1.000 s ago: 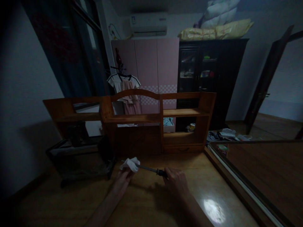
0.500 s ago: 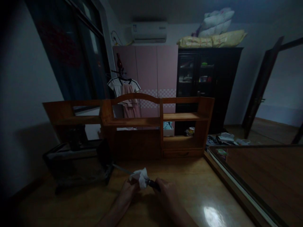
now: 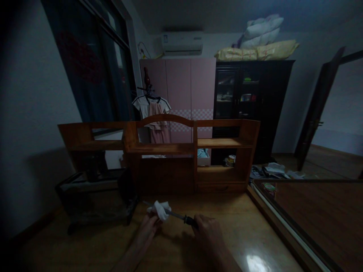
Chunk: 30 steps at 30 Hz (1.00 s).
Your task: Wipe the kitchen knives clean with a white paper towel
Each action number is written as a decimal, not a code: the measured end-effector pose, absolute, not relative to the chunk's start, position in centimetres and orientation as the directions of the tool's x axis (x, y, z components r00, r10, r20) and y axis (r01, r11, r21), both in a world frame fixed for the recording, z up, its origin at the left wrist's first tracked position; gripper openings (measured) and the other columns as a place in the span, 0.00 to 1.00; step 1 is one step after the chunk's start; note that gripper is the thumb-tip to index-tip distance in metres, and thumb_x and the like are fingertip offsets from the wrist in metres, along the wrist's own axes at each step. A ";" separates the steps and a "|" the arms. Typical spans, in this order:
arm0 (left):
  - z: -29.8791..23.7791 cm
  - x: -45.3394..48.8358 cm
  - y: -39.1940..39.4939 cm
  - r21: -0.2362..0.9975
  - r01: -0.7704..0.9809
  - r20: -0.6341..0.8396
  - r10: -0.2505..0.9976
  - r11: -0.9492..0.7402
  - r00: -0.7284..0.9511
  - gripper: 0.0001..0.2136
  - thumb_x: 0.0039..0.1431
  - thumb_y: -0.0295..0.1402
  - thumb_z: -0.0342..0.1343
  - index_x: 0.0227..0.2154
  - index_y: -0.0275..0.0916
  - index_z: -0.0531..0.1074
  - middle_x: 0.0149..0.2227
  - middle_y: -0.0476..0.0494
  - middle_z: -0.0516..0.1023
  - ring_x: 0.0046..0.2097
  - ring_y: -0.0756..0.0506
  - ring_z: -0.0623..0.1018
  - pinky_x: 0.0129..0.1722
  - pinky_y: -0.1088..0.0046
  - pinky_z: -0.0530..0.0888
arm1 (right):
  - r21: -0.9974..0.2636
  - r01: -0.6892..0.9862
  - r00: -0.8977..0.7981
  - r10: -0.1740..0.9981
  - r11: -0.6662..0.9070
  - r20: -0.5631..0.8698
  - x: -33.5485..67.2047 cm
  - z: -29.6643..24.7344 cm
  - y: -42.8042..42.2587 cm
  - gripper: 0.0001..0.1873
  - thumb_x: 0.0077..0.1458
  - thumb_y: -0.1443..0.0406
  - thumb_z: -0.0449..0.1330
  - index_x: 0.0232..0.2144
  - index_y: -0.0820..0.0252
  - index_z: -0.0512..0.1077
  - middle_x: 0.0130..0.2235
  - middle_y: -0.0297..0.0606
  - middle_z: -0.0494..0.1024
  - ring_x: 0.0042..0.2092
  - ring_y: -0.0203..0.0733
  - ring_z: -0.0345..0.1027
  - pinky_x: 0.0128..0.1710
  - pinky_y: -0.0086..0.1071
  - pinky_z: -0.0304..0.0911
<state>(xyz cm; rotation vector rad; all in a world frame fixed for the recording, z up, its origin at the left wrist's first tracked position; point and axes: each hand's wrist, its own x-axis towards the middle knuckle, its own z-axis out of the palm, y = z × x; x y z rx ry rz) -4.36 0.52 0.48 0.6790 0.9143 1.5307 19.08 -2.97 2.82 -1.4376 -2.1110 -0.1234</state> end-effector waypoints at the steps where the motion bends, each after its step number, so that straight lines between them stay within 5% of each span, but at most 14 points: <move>1: 0.6 -4.6 0.7 0.848 -0.528 -0.065 0.982 -0.040 -0.178 0.16 0.38 0.30 0.62 0.35 0.37 0.73 0.38 0.42 0.77 0.40 0.43 0.77 0.37 0.69 0.72 | -0.212 0.883 -0.263 0.815 0.419 0.516 19.4 2.9 -2.9 0.04 0.50 0.70 0.57 0.26 0.57 0.69 0.27 0.34 0.76 0.26 0.36 0.68 0.25 0.27 0.50; 7: 0.4 -6.5 1.9 0.850 -0.511 -0.077 0.931 -0.126 -0.357 0.14 0.37 0.30 0.61 0.31 0.36 0.71 0.34 0.44 0.77 0.35 0.45 0.77 0.34 0.70 0.72 | -0.127 0.879 -0.315 0.759 0.460 0.569 21.0 2.9 -2.4 0.03 0.54 0.69 0.56 0.30 0.57 0.69 0.28 0.34 0.76 0.29 0.37 0.69 0.29 0.29 0.50; 13: 1.1 -7.9 1.9 0.882 -0.369 0.059 0.844 -0.294 -0.533 0.14 0.41 0.32 0.61 0.35 0.37 0.72 0.35 0.46 0.77 0.37 0.45 0.76 0.36 0.74 0.71 | -0.102 0.877 -0.315 0.721 0.470 0.617 21.1 2.8 -2.5 0.04 0.54 0.69 0.55 0.30 0.57 0.69 0.27 0.35 0.75 0.29 0.37 0.68 0.30 0.28 0.50; 19: 2.5 -6.5 0.8 0.845 -0.490 0.010 0.922 -0.215 -0.388 0.17 0.36 0.32 0.65 0.34 0.37 0.73 0.37 0.44 0.77 0.39 0.43 0.76 0.35 0.71 0.72 | -0.190 0.873 -0.245 0.740 0.450 0.627 20.2 2.4 -2.8 0.05 0.53 0.69 0.54 0.29 0.57 0.70 0.27 0.34 0.75 0.28 0.35 0.68 0.29 0.27 0.51; 26: 0.7 -2.9 -0.6 0.905 -0.425 0.024 0.999 -0.007 0.033 0.16 0.38 0.37 0.67 0.32 0.36 0.75 0.33 0.42 0.77 0.33 0.44 0.76 0.32 0.72 0.72 | -0.260 0.864 -0.235 0.801 0.432 0.550 18.8 1.6 -2.9 0.04 0.49 0.70 0.56 0.26 0.58 0.69 0.27 0.34 0.76 0.27 0.35 0.68 0.26 0.26 0.50; 30: -0.4 -2.2 -0.6 0.928 -0.372 0.012 0.992 0.035 0.122 0.17 0.38 0.40 0.67 0.30 0.35 0.75 0.28 0.43 0.76 0.30 0.45 0.74 0.30 0.73 0.71 | -0.302 0.844 -0.249 0.822 0.444 0.512 18.5 1.2 -2.8 0.04 0.48 0.71 0.56 0.25 0.58 0.69 0.26 0.33 0.76 0.26 0.35 0.68 0.26 0.25 0.50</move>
